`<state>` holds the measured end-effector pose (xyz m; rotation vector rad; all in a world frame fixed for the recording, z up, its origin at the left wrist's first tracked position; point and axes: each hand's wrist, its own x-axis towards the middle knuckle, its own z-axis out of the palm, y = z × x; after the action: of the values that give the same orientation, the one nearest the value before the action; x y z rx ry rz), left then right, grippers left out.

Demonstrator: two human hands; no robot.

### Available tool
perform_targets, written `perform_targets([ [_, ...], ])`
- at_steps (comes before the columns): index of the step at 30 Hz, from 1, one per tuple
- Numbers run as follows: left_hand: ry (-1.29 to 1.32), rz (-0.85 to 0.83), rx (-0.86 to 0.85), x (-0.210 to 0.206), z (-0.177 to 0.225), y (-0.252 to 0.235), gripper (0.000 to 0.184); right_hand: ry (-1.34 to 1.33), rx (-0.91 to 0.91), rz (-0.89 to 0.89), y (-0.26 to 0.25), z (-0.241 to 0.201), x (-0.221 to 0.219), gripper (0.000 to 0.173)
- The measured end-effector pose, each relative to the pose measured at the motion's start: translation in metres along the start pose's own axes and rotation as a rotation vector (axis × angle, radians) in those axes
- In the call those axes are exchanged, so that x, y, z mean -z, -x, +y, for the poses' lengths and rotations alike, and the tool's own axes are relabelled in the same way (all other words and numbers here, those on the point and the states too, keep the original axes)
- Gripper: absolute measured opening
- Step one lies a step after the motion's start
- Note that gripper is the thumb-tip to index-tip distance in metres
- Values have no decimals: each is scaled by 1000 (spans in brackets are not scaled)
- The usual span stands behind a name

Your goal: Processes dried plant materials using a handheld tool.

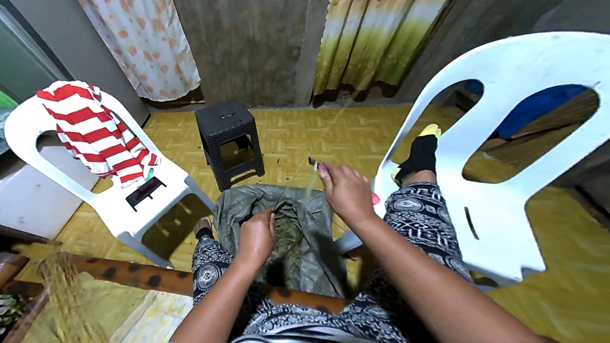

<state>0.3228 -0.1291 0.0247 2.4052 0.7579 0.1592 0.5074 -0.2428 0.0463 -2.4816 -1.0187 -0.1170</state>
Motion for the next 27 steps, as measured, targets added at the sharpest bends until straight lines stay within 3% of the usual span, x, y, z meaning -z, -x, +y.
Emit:
perform_targets([
  [9,142,-40,44,3,4,-7,39,-211,162,-203,50,-28,-28,43],
  [21,205,-38,-2,1,-2,0,37,-90,171,-44,18,-3,-22,36],
  [27,236,-35,-23,1,-6,4,37,-138,0,-23,-14,11,5,43],
])
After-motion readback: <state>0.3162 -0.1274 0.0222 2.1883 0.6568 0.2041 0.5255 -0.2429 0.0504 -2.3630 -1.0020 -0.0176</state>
